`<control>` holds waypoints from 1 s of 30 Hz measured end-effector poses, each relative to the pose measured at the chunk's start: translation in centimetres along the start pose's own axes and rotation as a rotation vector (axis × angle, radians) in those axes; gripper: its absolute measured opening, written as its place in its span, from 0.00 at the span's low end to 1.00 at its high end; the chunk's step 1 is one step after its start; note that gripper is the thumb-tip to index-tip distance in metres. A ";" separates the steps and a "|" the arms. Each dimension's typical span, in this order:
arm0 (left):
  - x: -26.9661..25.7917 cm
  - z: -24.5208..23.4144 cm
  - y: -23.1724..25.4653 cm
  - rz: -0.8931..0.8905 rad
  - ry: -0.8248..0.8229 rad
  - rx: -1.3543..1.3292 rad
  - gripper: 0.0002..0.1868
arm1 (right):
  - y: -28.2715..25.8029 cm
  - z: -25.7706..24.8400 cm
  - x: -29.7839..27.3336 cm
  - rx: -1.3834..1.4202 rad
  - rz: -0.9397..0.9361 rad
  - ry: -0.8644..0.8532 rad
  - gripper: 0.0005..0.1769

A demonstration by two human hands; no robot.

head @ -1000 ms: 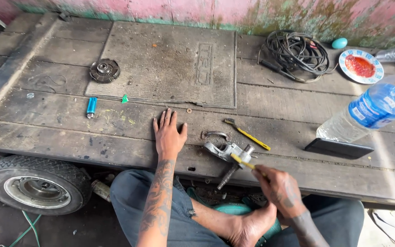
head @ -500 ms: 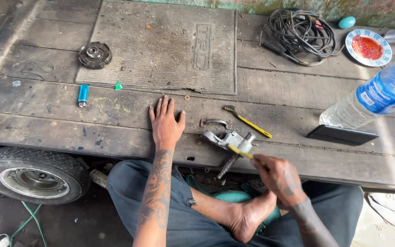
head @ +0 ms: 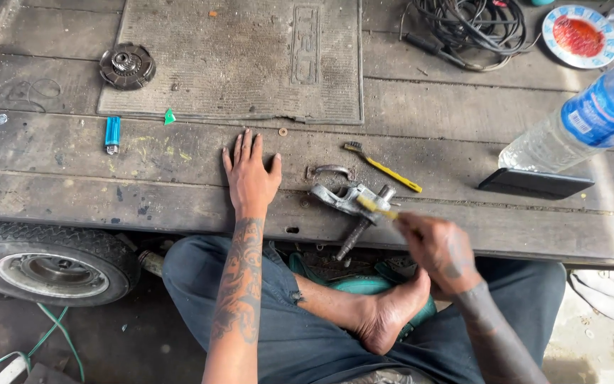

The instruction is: The person sits on a stool and uses a yellow-handled wire brush to scrub a metal part clamped in a vise. They rotate the part to clean different sides and occasionally wipe it with a cloth.

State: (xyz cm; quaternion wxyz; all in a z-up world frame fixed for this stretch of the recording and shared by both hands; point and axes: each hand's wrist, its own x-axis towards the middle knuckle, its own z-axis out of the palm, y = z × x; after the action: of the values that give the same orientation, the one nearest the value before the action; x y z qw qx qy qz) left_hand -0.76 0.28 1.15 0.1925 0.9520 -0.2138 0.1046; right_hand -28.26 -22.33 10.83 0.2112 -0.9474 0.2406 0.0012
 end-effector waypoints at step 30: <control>0.0 0.7 -0.7 0.017 0.011 -0.005 0.31 | -4.2 -3.3 0.2 -0.179 0.069 -0.145 0.14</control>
State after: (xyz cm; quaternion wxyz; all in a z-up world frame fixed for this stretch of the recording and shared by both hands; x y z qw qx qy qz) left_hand -0.34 0.51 0.30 0.1951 0.9491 -0.2212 0.1109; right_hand -26.51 -20.42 15.44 0.1424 -0.9510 0.2563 0.0984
